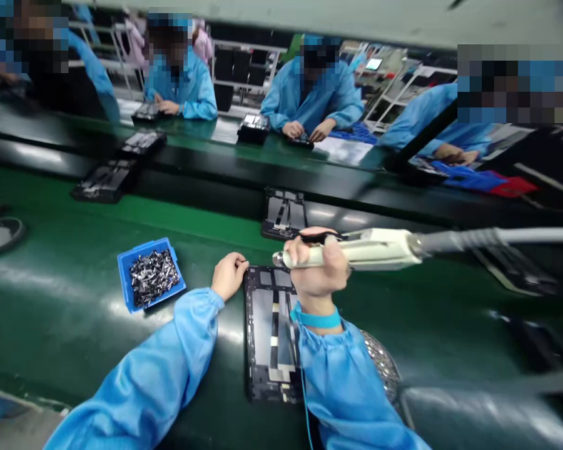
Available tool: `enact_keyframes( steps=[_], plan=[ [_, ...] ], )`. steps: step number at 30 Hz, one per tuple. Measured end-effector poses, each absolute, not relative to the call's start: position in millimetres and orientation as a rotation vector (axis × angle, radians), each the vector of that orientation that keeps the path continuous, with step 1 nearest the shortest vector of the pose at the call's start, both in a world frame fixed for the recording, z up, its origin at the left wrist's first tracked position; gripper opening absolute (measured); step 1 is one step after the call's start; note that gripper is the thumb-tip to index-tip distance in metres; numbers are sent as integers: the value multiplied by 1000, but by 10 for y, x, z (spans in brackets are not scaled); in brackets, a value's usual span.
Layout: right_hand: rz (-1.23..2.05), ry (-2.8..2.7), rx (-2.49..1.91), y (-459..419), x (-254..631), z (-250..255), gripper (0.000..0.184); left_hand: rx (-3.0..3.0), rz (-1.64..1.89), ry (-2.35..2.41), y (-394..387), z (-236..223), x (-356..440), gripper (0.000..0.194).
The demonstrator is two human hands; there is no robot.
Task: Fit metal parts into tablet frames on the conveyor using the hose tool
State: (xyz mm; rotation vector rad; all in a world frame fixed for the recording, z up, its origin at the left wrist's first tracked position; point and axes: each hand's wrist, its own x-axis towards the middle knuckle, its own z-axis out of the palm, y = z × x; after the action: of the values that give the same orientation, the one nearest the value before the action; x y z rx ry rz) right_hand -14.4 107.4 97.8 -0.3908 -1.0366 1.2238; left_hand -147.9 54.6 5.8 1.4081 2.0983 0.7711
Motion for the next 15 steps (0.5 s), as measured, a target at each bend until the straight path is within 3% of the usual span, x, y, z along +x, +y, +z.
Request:
enact_keyframes(
  steps=[5, 10, 15],
  plan=[
    [1122, -906, -324, 1062, 128, 1127, 37, 1633, 432, 2252, -194, -43, -1154, 35],
    [1143, -757, -270, 1109, 167, 1252, 37, 1356, 951, 2186, -675, -312, -810, 32],
    [1140, -740, -167, 945, 407, 1469, 33, 747, 1363, 1766, -458, -221, -962, 63]
  ],
)
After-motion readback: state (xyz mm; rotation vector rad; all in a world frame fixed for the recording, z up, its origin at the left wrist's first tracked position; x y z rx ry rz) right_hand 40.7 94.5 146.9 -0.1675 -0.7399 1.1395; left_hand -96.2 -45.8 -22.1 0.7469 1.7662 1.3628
